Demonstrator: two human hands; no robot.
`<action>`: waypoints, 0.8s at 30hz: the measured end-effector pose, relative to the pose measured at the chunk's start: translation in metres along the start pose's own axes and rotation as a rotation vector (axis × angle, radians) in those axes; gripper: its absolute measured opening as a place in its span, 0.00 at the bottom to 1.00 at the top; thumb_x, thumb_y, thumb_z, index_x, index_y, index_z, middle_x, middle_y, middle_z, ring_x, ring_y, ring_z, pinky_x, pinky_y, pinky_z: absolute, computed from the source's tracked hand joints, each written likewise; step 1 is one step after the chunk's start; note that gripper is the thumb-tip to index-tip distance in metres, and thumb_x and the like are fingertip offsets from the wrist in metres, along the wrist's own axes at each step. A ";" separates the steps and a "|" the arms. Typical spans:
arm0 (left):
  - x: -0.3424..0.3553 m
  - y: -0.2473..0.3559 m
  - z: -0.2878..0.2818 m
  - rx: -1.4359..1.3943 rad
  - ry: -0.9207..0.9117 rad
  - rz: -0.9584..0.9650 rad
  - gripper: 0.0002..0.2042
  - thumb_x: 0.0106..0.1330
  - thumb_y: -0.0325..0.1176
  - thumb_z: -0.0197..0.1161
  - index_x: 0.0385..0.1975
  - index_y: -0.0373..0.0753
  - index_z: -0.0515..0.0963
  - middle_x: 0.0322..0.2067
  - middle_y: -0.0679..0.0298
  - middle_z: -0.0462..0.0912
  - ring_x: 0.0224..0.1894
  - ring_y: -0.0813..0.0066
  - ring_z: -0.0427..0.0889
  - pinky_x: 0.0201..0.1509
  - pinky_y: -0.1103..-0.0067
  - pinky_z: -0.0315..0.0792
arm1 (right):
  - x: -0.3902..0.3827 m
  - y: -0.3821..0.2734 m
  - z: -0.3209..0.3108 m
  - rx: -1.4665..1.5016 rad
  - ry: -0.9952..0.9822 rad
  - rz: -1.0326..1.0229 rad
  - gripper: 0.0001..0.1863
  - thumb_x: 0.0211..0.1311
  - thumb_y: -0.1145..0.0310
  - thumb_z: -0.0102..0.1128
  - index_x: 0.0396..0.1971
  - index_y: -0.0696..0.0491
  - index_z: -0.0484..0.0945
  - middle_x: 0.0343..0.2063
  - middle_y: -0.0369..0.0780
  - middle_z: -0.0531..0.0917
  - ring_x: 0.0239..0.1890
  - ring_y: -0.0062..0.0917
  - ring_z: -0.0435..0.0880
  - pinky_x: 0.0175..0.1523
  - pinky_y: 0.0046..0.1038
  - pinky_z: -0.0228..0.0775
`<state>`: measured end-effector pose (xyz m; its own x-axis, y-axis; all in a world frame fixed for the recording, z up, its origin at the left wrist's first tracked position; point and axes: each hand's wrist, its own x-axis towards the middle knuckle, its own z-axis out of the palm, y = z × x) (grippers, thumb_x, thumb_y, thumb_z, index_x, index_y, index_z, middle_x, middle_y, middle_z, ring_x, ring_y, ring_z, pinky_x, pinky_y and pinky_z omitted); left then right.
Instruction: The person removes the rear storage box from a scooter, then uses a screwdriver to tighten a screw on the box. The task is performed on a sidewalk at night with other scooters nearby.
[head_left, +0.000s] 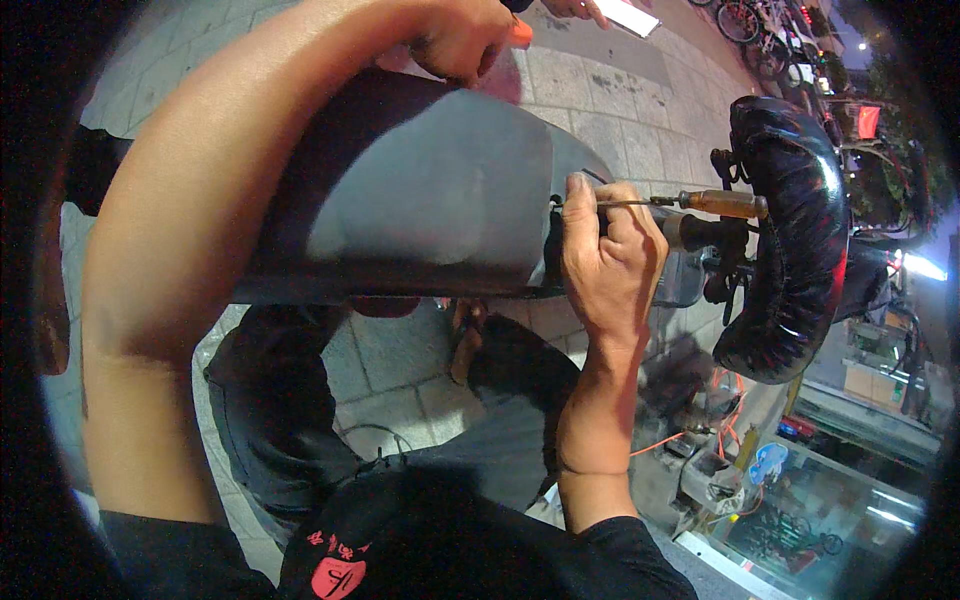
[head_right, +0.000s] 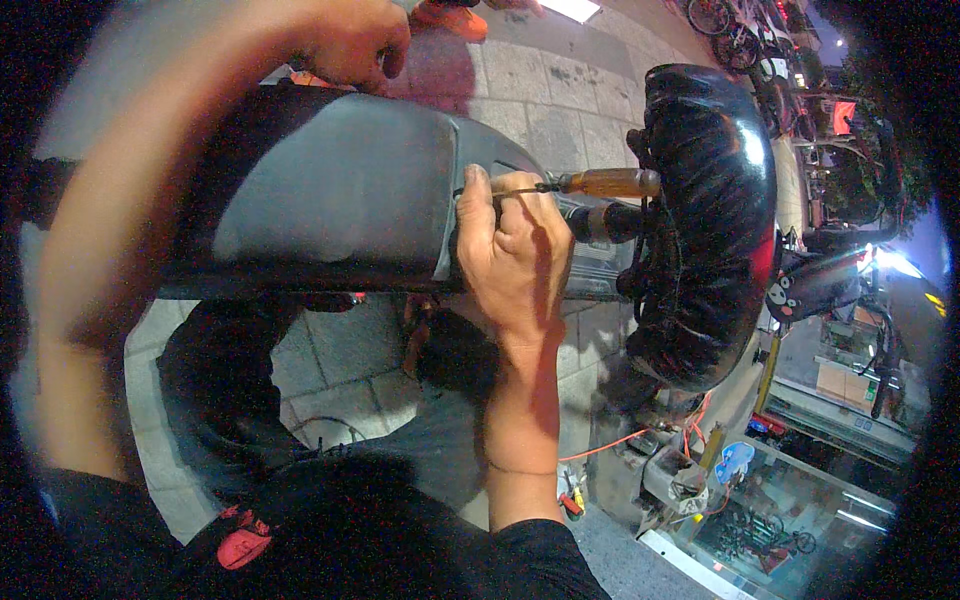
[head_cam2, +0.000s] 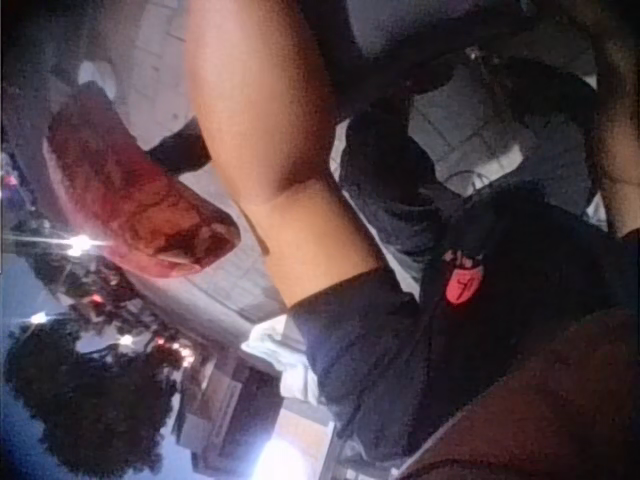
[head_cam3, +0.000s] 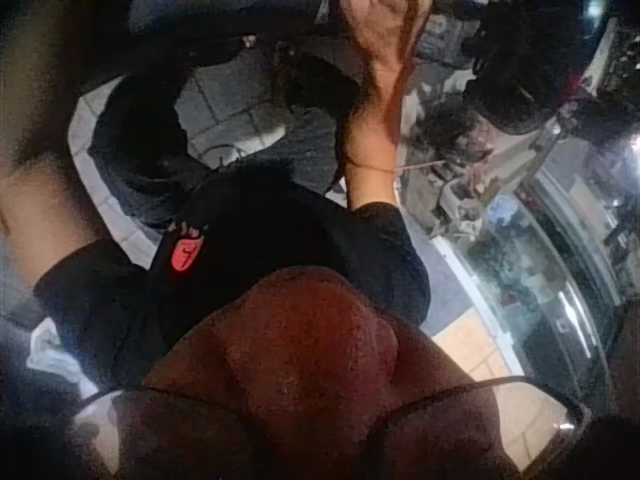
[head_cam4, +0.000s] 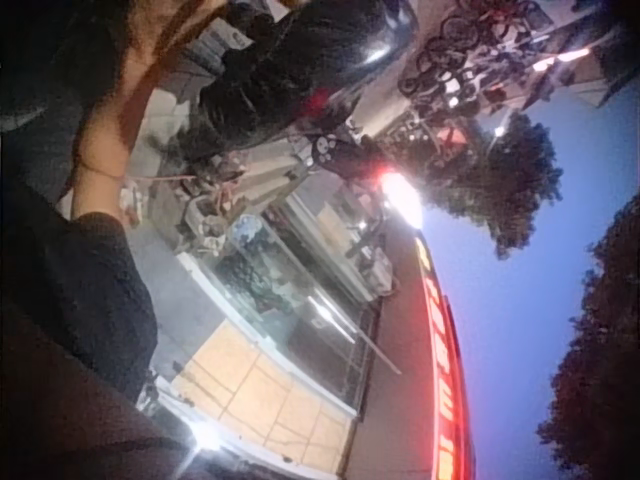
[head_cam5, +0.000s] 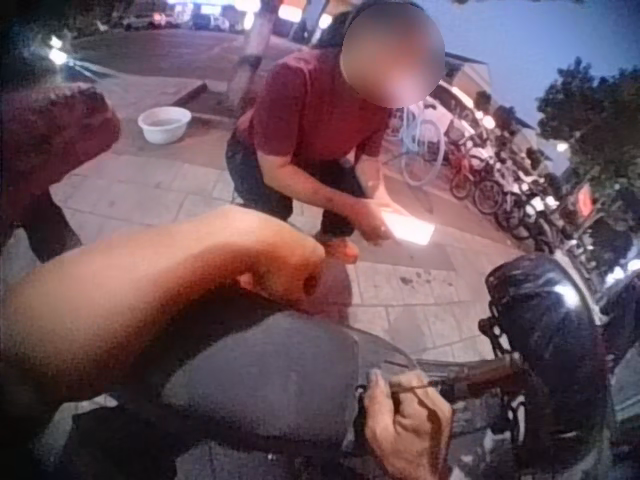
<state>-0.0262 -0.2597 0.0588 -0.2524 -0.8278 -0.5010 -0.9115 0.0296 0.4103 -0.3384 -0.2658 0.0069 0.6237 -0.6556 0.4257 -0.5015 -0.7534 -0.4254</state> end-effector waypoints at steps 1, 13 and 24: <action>0.001 0.000 -0.002 -0.002 0.002 0.007 0.07 0.59 0.30 0.61 0.31 0.36 0.84 0.20 0.56 0.82 0.27 0.60 0.86 0.27 0.66 0.73 | 0.000 0.000 0.000 -0.007 0.008 0.003 0.11 0.74 0.69 0.69 0.33 0.59 0.81 0.29 0.50 0.85 0.32 0.48 0.86 0.40 0.42 0.78; -0.056 0.043 0.016 -0.142 0.483 0.105 0.13 0.67 0.35 0.67 0.45 0.35 0.89 0.34 0.55 0.91 0.37 0.60 0.90 0.39 0.72 0.81 | 0.006 -0.005 0.010 0.071 0.049 0.027 0.10 0.74 0.70 0.69 0.33 0.60 0.82 0.30 0.48 0.85 0.32 0.44 0.86 0.40 0.39 0.79; -0.025 0.052 0.012 -0.663 0.347 0.787 0.19 0.69 0.38 0.76 0.49 0.28 0.87 0.39 0.55 0.93 0.43 0.71 0.90 0.49 0.75 0.82 | 0.004 0.002 0.010 0.095 0.045 -0.035 0.09 0.73 0.70 0.73 0.35 0.60 0.84 0.28 0.43 0.85 0.28 0.29 0.82 0.39 0.32 0.75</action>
<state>-0.0708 -0.2308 0.0831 -0.4886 -0.8254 0.2828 -0.1511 0.3993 0.9043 -0.3315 -0.2695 -0.0002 0.6110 -0.6322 0.4765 -0.4191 -0.7689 -0.4827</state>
